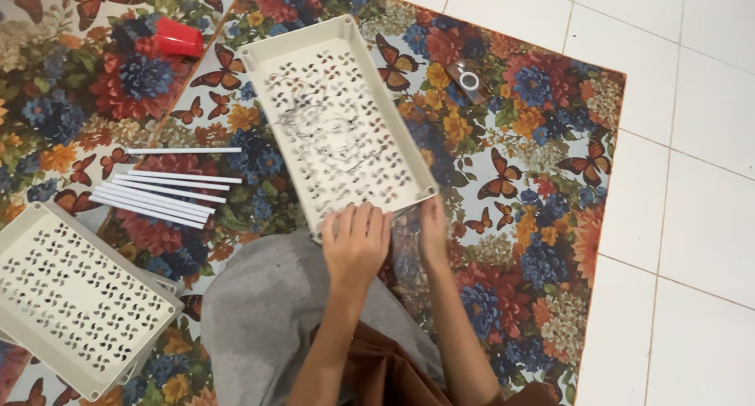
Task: The person sits on a floral mat and assembles white perforated plastic trays by inserting white plastic rods into corner holes. They repeatedly pick up trays, align rods, and insert them, stacking completed trays and handling loose rods on the floor.
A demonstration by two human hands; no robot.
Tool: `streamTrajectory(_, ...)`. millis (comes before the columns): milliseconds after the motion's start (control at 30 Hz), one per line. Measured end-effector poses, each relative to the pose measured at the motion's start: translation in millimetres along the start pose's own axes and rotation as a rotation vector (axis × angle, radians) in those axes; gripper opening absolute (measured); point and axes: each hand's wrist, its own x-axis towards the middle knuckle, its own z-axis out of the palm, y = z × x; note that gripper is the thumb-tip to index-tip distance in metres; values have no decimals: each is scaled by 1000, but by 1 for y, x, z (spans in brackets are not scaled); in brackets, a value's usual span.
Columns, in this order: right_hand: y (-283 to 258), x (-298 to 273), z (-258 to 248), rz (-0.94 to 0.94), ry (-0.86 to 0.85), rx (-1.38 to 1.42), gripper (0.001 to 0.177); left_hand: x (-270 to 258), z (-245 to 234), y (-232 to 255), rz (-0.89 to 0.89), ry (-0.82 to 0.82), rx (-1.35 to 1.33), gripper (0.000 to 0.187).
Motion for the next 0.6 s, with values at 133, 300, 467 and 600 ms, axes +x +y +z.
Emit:
streamTrajectory(133, 46, -4, 10, -49, -86, 170, 49, 13, -6, 20, -4, 22, -61, 20)
streamTrajectory(300, 100, 0, 18, -250, -56, 447, 30, 20, -13, 17, -49, 5, -157, 12)
streamTrajectory(467, 107, 5, 10, -281, -47, 424, 54, 14, -7, 12, -13, 10, -245, 7)
streamTrajectory(600, 54, -10, 0, -119, -253, 428, 99, -3, 3, -4, 55, 40, -333, 24)
